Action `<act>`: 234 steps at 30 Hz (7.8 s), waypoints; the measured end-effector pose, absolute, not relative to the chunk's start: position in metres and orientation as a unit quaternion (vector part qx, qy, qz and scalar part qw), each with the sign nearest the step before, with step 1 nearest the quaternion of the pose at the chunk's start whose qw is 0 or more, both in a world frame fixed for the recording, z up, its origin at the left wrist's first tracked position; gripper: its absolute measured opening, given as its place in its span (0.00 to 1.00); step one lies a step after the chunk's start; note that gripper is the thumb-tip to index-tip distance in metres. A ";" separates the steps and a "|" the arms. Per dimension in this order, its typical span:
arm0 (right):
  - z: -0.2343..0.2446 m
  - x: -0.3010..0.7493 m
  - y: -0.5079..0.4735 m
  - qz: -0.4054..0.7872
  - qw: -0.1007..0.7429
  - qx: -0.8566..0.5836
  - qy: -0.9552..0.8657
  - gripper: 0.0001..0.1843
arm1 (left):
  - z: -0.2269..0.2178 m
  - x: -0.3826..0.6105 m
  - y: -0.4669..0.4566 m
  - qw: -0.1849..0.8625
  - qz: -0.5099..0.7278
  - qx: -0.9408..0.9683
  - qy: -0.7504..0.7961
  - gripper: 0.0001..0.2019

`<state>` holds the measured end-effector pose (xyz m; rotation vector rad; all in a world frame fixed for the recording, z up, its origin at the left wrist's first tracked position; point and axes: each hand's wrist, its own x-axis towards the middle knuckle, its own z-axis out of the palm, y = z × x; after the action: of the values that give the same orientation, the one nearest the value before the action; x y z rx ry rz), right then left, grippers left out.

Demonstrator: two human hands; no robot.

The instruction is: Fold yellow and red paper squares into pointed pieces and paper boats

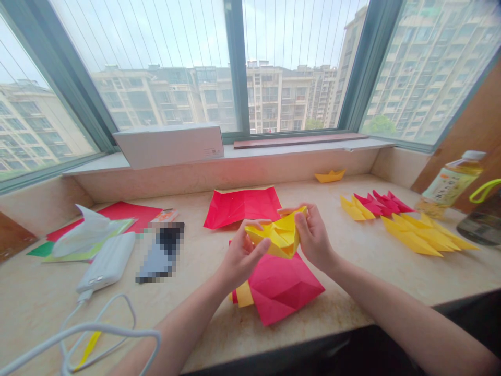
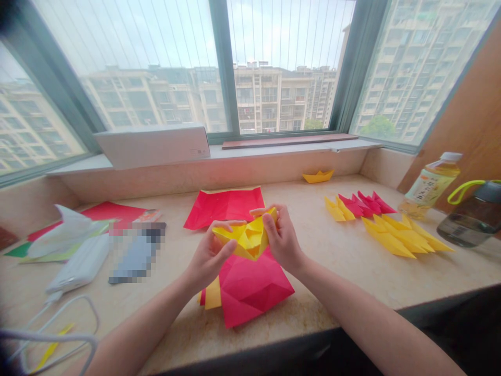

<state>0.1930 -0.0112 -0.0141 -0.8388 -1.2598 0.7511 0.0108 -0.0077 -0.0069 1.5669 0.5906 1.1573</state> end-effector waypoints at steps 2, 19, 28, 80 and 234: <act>-0.011 0.194 -0.011 0.317 0.679 -0.370 -0.549 0.20 | -0.006 0.009 -0.009 0.534 0.480 0.652 0.243 0.14; -0.004 0.208 -0.008 0.337 0.675 -0.357 -0.551 0.21 | 0.007 -0.004 -0.007 0.567 0.427 0.658 0.251 0.15; -0.013 0.202 -0.013 0.429 0.591 -0.244 -0.638 0.16 | 0.007 0.004 -0.011 0.778 0.216 0.538 0.241 0.23; -0.005 0.184 -0.022 0.303 0.717 -0.342 -0.527 0.18 | -0.002 0.025 -0.035 0.559 0.301 0.722 0.276 0.18; -0.021 0.233 0.012 0.080 0.368 -0.455 -0.807 0.14 | -0.009 -0.023 0.026 0.154 0.321 0.843 0.402 0.11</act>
<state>0.2328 0.0121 -0.0212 -1.1678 -2.0731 0.2056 -0.0230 0.0256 -0.0089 2.4175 1.1529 0.9206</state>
